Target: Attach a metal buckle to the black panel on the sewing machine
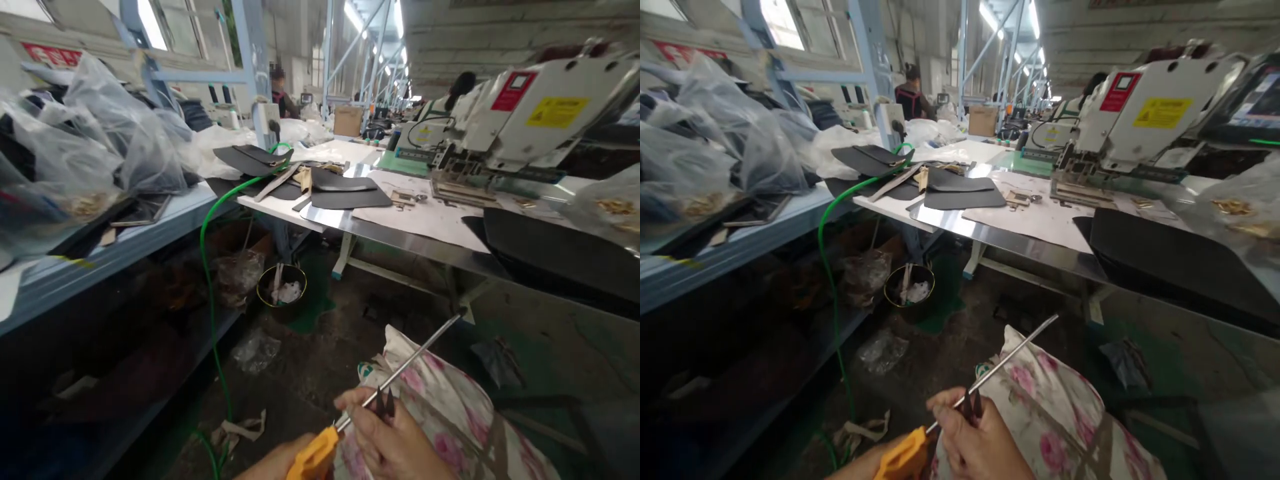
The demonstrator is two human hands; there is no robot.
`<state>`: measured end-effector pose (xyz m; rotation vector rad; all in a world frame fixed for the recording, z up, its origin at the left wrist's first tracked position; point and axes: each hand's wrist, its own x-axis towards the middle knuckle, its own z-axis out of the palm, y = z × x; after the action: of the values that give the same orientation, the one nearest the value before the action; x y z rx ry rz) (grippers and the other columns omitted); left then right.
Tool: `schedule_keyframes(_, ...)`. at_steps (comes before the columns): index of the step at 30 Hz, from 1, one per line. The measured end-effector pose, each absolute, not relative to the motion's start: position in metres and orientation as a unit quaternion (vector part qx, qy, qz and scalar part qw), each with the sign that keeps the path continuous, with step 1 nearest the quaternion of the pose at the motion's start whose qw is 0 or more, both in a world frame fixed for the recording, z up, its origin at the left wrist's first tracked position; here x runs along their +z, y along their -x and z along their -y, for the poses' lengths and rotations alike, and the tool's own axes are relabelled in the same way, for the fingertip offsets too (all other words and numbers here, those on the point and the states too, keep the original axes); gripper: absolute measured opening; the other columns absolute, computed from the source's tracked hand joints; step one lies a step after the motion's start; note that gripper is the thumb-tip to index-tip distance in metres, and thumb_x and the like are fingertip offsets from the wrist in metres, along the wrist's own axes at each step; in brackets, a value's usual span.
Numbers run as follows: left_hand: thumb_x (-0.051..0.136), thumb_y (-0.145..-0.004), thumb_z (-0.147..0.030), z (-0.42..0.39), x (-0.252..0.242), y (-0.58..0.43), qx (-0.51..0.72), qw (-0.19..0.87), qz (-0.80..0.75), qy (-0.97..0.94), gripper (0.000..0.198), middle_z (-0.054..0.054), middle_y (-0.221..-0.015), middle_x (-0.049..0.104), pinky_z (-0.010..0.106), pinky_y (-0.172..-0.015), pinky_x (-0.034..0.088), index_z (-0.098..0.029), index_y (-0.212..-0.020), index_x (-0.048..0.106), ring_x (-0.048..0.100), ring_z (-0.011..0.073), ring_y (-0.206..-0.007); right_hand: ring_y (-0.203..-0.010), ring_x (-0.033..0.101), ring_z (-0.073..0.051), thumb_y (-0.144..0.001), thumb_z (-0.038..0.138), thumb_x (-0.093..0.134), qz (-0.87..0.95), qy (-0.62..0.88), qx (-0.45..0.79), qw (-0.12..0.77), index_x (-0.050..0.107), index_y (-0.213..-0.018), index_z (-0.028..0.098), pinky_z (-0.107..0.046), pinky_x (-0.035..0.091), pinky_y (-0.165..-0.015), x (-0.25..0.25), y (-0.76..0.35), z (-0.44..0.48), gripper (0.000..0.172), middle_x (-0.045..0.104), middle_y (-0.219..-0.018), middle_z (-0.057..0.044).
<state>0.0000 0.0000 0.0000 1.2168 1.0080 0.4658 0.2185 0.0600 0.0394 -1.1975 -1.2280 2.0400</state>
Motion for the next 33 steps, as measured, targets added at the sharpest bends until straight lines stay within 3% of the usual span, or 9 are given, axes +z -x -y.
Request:
schedule_keyframes(2, 0.061, -0.081, -0.052, -0.028, -0.013, 0.018, 0.216, 0.612, -0.494, -0.579, 0.037, 0.003, -0.103, 0.065, 0.038, -0.091, 0.048, -0.028, -0.109, 0.064, 0.059, 0.0256, -0.099, -0.047, 0.038, -0.009, -0.08, 0.055, 0.064, 0.585, 0.467, 0.617, 0.241, 0.064, -0.101, 0.018, -0.024, 0.03, -0.048, 0.027, -0.227, -0.083, 0.042, 0.045, -0.056, 0.007)
schedule_keyframes(4, 0.057, -0.084, -0.045, -0.066, -0.027, 0.026, 0.231, 0.498, -0.545, -0.633, 0.029, 0.003, -0.097, 0.064, 0.035, -0.085, 0.048, -0.025, -0.104, 0.061, 0.058, 0.023, -0.091, -0.065, 0.052, -0.012, -0.084, 0.029, 0.059, 0.741, 0.461, 0.438, 0.214, 0.067, -0.088, 0.019, -0.026, 0.034, -0.062, 0.009, -0.24, -0.103, 0.013, 0.057, -0.069, 0.001)
schedule_keyframes(6, 0.052, -0.086, -0.037, -0.107, -0.039, 0.017, 0.246, 0.382, -0.562, -0.692, 0.023, 0.004, -0.094, 0.062, 0.034, -0.082, 0.048, -0.023, -0.104, 0.057, 0.058, 0.0215, -0.086, -0.073, 0.055, -0.014, -0.084, 0.015, 0.051, 0.844, 0.422, 0.292, 0.154, 0.064, -0.082, 0.019, -0.029, 0.033, -0.066, -0.013, -0.25, -0.118, 0.014, 0.062, -0.076, -0.001)
schedule_keyframes(9, 0.053, -0.083, -0.024, -0.163, -0.05, -0.021, 0.274, 0.235, -0.536, -0.763, 0.027, 0.006, -0.1, 0.06, 0.033, -0.085, 0.047, -0.02, -0.109, 0.051, 0.058, 0.0214, -0.091, -0.07, 0.055, -0.014, -0.078, 0.007, 0.047, 0.904, 0.382, 0.167, 0.099, 0.057, -0.081, 0.02, -0.03, 0.03, -0.065, -0.046, -0.254, -0.135, 0.017, 0.062, -0.077, 0.0)
schedule_keyframes(11, 0.055, -0.081, -0.021, -0.191, -0.053, -0.053, 0.285, 0.133, -0.521, -0.794, 0.03, 0.01, -0.107, 0.059, 0.034, -0.091, 0.046, -0.018, -0.11, 0.051, 0.057, 0.0237, -0.101, -0.069, 0.055, -0.013, -0.072, 0.006, 0.048, 0.907, 0.381, 0.147, 0.105, 0.054, -0.079, 0.021, -0.029, 0.028, -0.064, -0.062, -0.252, -0.142, 0.018, 0.061, -0.076, 0.003)
schedule_keyframes(15, 0.054, -0.085, -0.023, -0.235, -0.058, -0.102, 0.28, -0.016, -0.52, -0.807, 0.025, 0.011, -0.106, 0.06, 0.037, -0.094, 0.047, -0.015, -0.108, 0.053, 0.056, 0.0265, -0.102, -0.063, 0.048, -0.011, -0.067, 0.009, 0.05, 0.907, 0.365, 0.167, 0.13, 0.048, -0.074, 0.022, -0.028, 0.025, -0.059, -0.073, -0.252, -0.147, 0.015, 0.056, -0.07, 0.005)
schedule_keyframes(27, 0.055, -0.086, -0.02, -0.306, -0.047, -0.176, 0.285, -0.071, -0.523, -0.8, 0.021, 0.016, -0.103, 0.063, 0.037, -0.087, 0.049, -0.01, -0.105, 0.057, 0.061, 0.029, -0.101, -0.065, 0.057, -0.013, -0.077, 0.024, 0.054, 0.921, 0.358, 0.136, 0.065, 0.054, -0.075, 0.022, -0.028, 0.025, -0.054, -0.07, -0.251, -0.153, 0.003, 0.066, -0.076, 0.003)
schedule_keyframes(33, 0.053, -0.089, -0.023, -0.319, -0.037, -0.184, 0.298, -0.063, -0.563, -0.768, 0.022, 0.017, -0.103, 0.065, 0.035, -0.082, 0.051, -0.012, -0.107, 0.057, 0.064, 0.0291, -0.102, -0.074, 0.065, -0.015, -0.076, 0.023, 0.061, 0.925, 0.349, 0.138, 0.052, 0.064, -0.088, 0.024, -0.03, 0.028, -0.057, -0.076, -0.251, -0.159, 0.013, 0.073, -0.09, 0.002)
